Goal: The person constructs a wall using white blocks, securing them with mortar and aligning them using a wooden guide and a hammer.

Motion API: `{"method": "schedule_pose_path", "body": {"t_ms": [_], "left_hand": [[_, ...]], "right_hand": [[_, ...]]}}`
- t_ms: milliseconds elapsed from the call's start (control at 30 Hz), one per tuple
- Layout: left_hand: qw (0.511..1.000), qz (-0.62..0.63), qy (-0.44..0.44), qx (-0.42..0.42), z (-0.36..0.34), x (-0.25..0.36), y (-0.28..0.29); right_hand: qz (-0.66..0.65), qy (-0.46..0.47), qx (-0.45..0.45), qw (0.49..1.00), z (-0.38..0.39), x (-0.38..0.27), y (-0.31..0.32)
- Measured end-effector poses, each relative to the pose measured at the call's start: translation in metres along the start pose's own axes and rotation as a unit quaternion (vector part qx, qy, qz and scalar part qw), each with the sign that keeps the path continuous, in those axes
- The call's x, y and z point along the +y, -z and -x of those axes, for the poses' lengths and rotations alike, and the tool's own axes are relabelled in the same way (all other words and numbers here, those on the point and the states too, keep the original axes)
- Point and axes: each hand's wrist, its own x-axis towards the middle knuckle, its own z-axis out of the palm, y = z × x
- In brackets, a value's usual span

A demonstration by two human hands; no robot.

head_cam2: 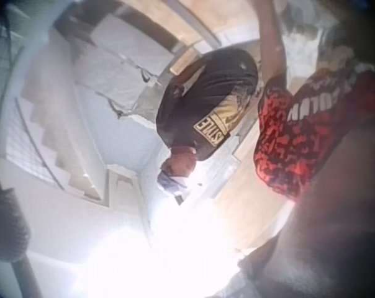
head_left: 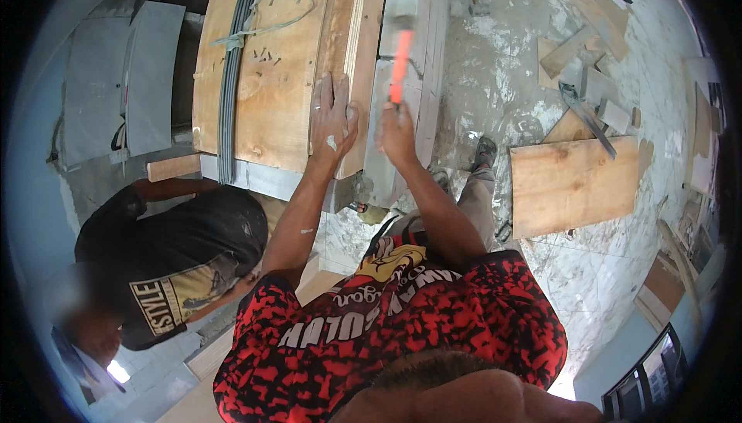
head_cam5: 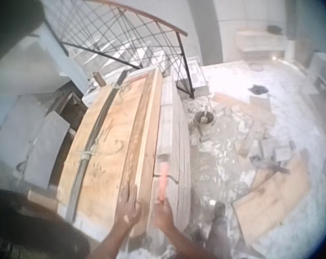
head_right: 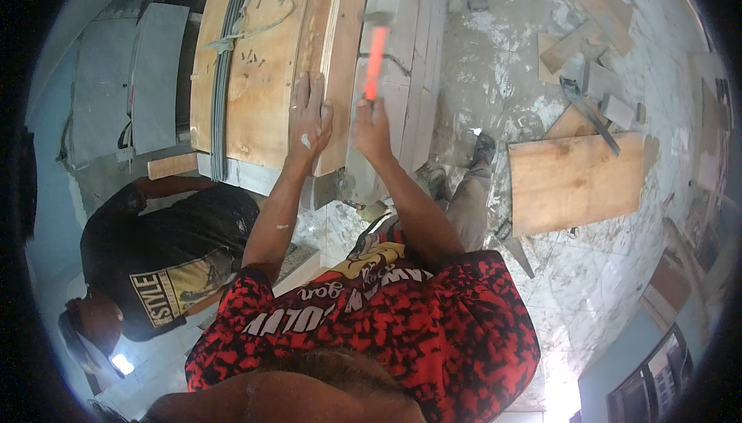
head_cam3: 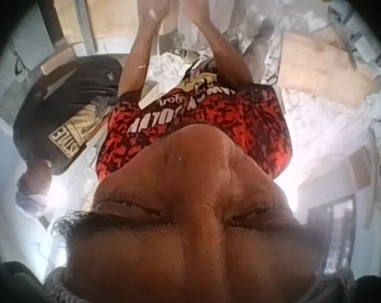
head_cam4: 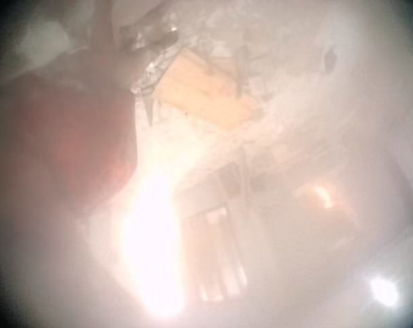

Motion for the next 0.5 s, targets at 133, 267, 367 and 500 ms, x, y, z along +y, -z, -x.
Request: {"method": "schedule_pose_path", "body": {"t_ms": [133,267,367,500], "left_hand": [[1.000,-0.002,0.013,-0.008,-0.001,0.010,0.007],[1.000,0.000,0.015,-0.021,-0.002,0.006,0.004],[1.000,0.007,0.016,-0.004,0.006,0.006,0.006],[1.000,-0.005,-0.005,0.001,-0.008,0.016,0.007]], "right_hand": [[-0.205,0.010,0.109,0.973,-0.008,-0.052,-0.006],[0.061,0.111,0.024,0.992,-0.016,0.022,-0.006],[-0.120,0.000,0.057,0.991,0.005,-0.045,-0.002],[0.252,0.249,0.060,0.933,-0.012,0.037,-0.009]]}}
